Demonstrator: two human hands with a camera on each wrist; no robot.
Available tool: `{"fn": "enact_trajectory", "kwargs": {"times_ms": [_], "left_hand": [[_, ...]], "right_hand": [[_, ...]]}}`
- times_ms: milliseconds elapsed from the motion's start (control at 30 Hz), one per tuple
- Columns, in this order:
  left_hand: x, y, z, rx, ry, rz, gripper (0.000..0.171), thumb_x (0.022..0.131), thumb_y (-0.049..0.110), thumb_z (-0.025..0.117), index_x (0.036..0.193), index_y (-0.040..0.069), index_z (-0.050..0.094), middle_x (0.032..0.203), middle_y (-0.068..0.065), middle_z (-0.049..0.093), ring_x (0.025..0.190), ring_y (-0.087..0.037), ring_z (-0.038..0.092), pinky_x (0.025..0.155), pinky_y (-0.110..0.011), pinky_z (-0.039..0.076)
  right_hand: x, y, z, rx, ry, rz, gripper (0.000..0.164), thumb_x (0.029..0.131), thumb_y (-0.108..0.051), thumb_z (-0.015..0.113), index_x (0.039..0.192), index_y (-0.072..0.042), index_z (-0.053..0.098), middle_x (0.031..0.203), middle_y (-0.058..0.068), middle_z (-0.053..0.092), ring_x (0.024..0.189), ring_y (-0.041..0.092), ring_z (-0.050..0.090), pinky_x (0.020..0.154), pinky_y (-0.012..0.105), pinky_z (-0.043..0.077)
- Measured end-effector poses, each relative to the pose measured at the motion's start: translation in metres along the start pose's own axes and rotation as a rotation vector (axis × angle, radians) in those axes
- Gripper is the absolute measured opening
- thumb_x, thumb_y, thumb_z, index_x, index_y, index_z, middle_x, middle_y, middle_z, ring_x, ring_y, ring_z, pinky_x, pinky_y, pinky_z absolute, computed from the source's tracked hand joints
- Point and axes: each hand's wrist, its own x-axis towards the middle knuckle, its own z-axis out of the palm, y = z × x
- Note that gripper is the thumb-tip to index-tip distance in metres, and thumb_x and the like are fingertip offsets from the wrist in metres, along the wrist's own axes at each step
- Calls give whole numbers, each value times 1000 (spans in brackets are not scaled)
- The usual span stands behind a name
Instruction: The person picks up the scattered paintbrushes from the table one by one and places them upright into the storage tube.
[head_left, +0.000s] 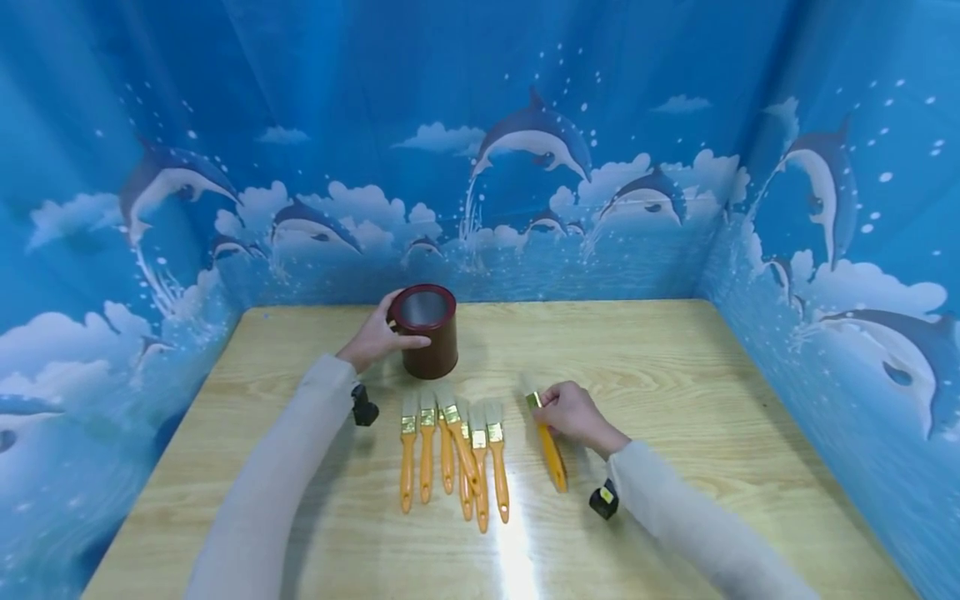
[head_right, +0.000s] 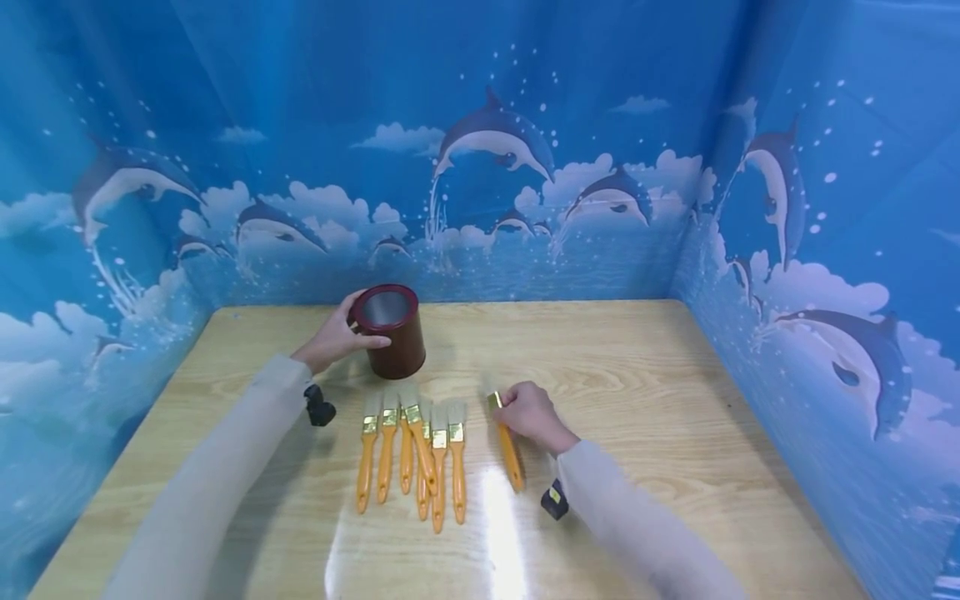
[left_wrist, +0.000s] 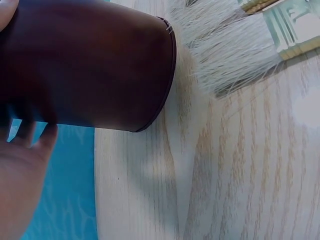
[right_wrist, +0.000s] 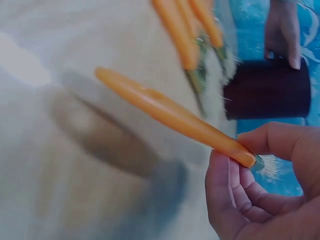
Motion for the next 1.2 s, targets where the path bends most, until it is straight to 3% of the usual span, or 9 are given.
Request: {"fn": "enact_trajectory", "kwargs": {"times_ms": [200,400,733,900,1200], "left_hand": [[0,2,0,3,-6,-5,109,74,28,84,154,21,11,154,-10,26,139,-32,30,108,-53,35],[0,0,-1,7,1,20,108,73,28,85,154,18,13,153,-11,28,138,-32,32,108,-52,36],[-1,-7,-3,22,20,17,107,72,31,85,153,20,16,151,-9,30,136,-31,34,107,-52,37],[-1,-4,-2,28,14,20,107,73,30,85,154,20,14,152,-10,30,136,-32,34,107,-52,37],[1,-3,-2,30,2,33,109,72,32,85,154,17,14,151,-11,32,135,-32,36,107,-52,37]], "right_hand": [[10,-24,-20,126,-27,-11,13,87,-7,65,94,1,57,80,7,56,71,20,63,73,42,58],[25,-54,-30,212,-19,-133,19,90,-10,64,102,3,58,91,11,58,76,20,66,72,34,59],[41,-106,-28,229,104,-281,26,89,-18,69,107,-1,62,101,13,66,90,23,66,74,29,58],[40,-130,-28,286,146,-346,29,89,-20,69,110,-1,62,102,13,65,90,23,66,76,30,58],[36,-167,-24,275,244,-494,29,90,-27,68,108,-4,64,103,9,66,93,20,63,82,32,55]]}}
